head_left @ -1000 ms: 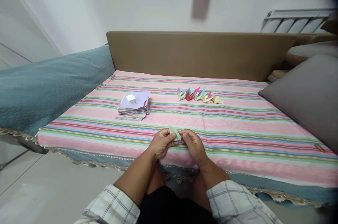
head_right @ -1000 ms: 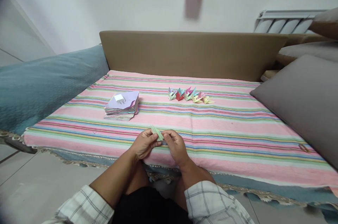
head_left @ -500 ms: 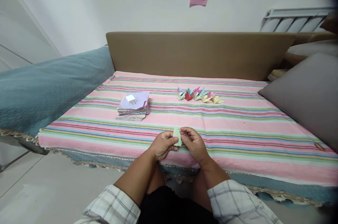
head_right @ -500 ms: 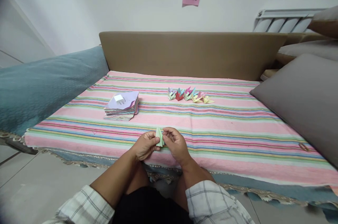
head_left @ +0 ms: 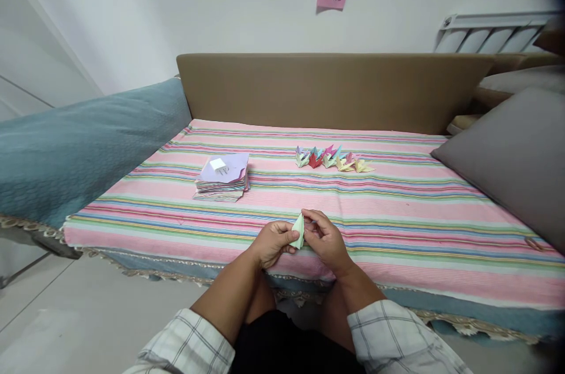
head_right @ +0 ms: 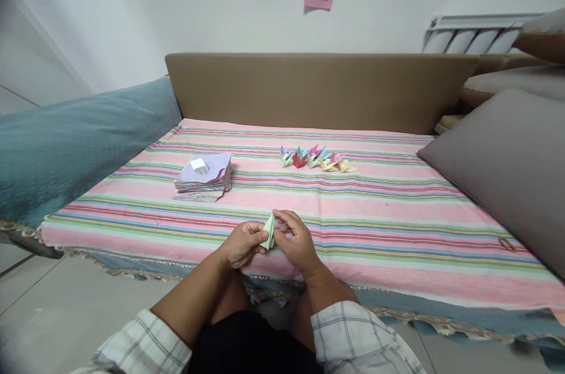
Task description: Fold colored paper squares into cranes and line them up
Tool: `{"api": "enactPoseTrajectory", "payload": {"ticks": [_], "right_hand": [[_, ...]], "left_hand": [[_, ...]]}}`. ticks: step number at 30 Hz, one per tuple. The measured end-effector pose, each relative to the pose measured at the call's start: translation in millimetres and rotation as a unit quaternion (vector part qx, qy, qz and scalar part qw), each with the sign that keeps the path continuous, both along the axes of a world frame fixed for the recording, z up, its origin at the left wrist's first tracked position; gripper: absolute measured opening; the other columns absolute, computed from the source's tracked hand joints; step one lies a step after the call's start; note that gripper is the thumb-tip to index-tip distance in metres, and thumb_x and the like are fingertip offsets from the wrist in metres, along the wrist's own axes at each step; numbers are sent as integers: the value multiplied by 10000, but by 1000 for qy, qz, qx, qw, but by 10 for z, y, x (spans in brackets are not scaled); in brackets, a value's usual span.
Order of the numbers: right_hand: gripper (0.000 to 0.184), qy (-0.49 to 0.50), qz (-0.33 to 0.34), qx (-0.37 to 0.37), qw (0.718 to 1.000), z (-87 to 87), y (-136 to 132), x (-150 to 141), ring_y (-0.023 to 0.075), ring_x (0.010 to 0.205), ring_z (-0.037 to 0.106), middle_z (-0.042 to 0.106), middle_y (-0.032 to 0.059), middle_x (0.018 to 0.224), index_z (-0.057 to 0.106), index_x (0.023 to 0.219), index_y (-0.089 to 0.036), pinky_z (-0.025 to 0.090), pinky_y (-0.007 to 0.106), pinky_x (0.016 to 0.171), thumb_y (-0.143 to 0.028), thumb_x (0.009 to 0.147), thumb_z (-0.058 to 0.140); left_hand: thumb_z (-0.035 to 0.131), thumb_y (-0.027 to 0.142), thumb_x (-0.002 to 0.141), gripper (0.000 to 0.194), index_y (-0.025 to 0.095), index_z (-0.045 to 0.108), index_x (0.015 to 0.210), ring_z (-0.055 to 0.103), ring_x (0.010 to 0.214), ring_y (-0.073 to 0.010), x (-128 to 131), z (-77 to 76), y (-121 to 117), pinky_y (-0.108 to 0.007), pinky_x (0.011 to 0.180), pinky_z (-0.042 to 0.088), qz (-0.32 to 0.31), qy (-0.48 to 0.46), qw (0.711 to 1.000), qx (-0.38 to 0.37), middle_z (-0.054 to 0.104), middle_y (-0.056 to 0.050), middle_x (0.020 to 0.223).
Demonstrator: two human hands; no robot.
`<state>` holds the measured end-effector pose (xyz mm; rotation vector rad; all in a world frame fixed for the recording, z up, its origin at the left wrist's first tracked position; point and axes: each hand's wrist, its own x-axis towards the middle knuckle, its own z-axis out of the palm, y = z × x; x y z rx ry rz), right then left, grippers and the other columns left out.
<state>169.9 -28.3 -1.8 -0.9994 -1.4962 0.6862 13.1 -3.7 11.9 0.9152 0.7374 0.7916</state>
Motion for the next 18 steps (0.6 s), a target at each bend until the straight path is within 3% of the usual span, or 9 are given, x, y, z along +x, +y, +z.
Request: {"api": "enactPoseTrajectory", "payload": {"ticks": [9, 18], "right_hand": [[376, 6, 3, -5, 1000, -16, 6, 11, 191, 981, 557, 557, 71, 1119, 579, 1148, -238, 479, 327, 839, -243, 772, 577], [315, 62, 18, -67, 996, -29, 5, -19, 188, 862, 570, 592, 59, 964, 583, 1037, -220, 496, 299, 722, -295, 733, 615]], "left_hand": [[844, 371, 486, 379, 92, 682, 683, 531, 525, -78, 1, 4, 4, -176, 451, 412, -6, 3, 1000, 0, 610, -19, 615], [844, 363, 491, 371, 87, 687, 683, 536, 526, -77, 7, 14, -4, -167, 448, 415, -10, -3, 1000, -1, 617, -22, 613]]}}
